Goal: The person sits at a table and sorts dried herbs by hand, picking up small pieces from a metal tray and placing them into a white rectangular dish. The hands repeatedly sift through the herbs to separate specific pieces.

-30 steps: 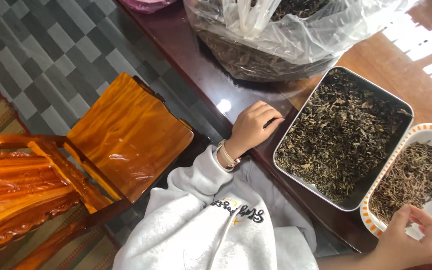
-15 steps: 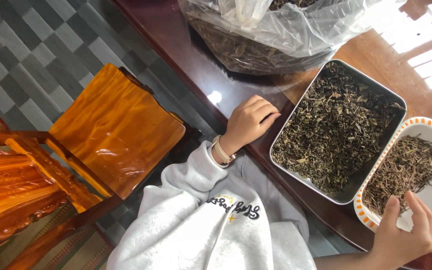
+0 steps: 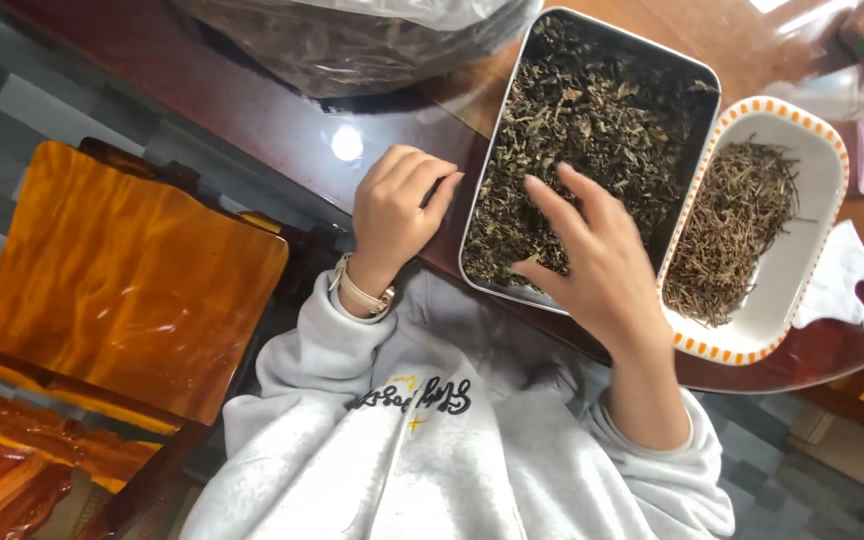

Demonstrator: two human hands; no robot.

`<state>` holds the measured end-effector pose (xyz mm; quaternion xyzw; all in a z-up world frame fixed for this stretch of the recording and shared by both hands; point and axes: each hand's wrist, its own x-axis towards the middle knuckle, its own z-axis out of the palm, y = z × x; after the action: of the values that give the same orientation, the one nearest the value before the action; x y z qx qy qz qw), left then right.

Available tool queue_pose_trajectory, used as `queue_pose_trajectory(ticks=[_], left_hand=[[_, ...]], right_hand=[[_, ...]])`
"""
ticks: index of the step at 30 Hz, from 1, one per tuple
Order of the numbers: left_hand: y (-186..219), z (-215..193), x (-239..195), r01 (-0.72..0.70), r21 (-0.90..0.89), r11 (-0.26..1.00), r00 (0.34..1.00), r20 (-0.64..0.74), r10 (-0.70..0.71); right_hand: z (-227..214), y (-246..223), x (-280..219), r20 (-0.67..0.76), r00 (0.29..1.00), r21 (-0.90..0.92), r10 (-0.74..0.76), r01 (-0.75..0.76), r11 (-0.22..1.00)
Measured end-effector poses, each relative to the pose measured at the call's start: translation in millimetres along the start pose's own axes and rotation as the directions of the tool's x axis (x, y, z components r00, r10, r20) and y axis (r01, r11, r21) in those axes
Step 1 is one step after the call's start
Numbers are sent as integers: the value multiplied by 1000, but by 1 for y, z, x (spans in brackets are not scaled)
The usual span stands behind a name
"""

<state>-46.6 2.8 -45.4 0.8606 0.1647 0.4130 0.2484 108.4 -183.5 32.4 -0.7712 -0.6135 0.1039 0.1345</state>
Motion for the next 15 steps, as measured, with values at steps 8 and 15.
queue_pose_trajectory(ticks=[8, 15], left_hand=[[-14, 20, -10, 8, 28, 1000, 992, -130, -4], [-17, 25, -12, -12, 11, 1000, 981, -192, 13]], right_hand=[[27, -12, 18, -10, 999, -245, -41, 37, 969], [38, -3, 8, -46, 993, -361, -113, 89, 928]])
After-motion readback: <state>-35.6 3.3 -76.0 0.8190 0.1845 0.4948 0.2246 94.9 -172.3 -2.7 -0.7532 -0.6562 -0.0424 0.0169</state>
